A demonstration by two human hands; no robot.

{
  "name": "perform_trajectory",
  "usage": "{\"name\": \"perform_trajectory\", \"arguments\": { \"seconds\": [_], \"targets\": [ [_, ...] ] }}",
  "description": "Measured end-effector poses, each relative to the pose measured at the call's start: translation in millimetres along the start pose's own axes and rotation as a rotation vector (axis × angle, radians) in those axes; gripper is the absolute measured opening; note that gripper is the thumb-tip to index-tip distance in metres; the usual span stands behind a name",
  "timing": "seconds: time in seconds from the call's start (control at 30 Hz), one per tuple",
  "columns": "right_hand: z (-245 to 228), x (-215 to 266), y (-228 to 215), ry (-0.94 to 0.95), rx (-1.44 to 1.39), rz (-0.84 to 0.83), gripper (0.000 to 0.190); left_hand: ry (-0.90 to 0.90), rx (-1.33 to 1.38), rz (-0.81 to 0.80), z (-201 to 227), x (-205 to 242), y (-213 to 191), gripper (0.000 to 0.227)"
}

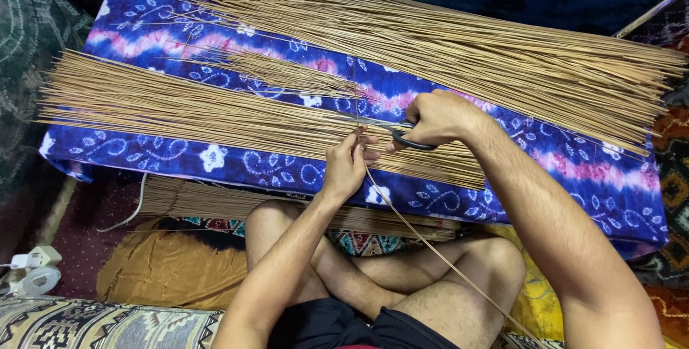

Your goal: The person uses scissors to trim the ends of long dried sticks and then begins threading a thin string through them to bind them together while sitting cross-legged.

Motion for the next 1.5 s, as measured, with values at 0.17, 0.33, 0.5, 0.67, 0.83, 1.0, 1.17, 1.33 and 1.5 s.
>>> {"name": "perform_trajectory", "arguments": {
  "seconds": [0.17, 0.33, 0.5, 0.67, 0.83, 1.0, 1.17, 1.33, 1.5],
  "targets": [
    [2, -1, 2, 0.014, 0.028, -0.010, 0.055, 0.005, -0.007, -0.007, -1, 1, 0, 0.041],
    [0, 1, -4, 0.009, 0.070, -0.016, 0.055, 0.006, -0.009, -0.005, 0, 2, 1, 0.041],
    [-4, 3, -10, -0.001, 0.134, -0.029, 0.054, -0.003, 0.012, 0.001, -6, 5, 1, 0.040],
    [-5, 1, -8, -0.025, 0.132, -0.024, 0.049, -0.005, 0.025, 0.005, -5, 9, 1, 0.039],
    [-4, 3, -4, -0.054, 0.117, 0.005, 0.047, -0.006, 0.051, 0.006, -5, 11, 2, 0.037],
    [43, -10, 2, -0.008, 0.049, 0.151, 0.036, -0.034, 0.097, 0.045, -5, 11, -5, 0.038],
    [115, -49, 35, 0.081, 0.138, 0.259, 0.037, -0.069, 0.180, 0.079, -10, 10, -10, 0.037],
    [155, -75, 54, 0.212, 0.107, 0.419, 0.036, -0.103, 0.244, 0.090, -8, 10, -12, 0.033],
    [202, -103, 95, 0.172, -0.044, 0.583, 0.028, -0.096, 0.253, 0.076, 0, 13, -8, 0.030]
  ]
}}
Point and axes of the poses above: each hand's wrist, its own x-axis away from the middle knuckle, its own y-axis out of the palm, z = x × y, the point moved 7 cm from there along -x, towards the middle knuckle, and after that the axes turned 4 degrees about x, right-handed, at the moved point
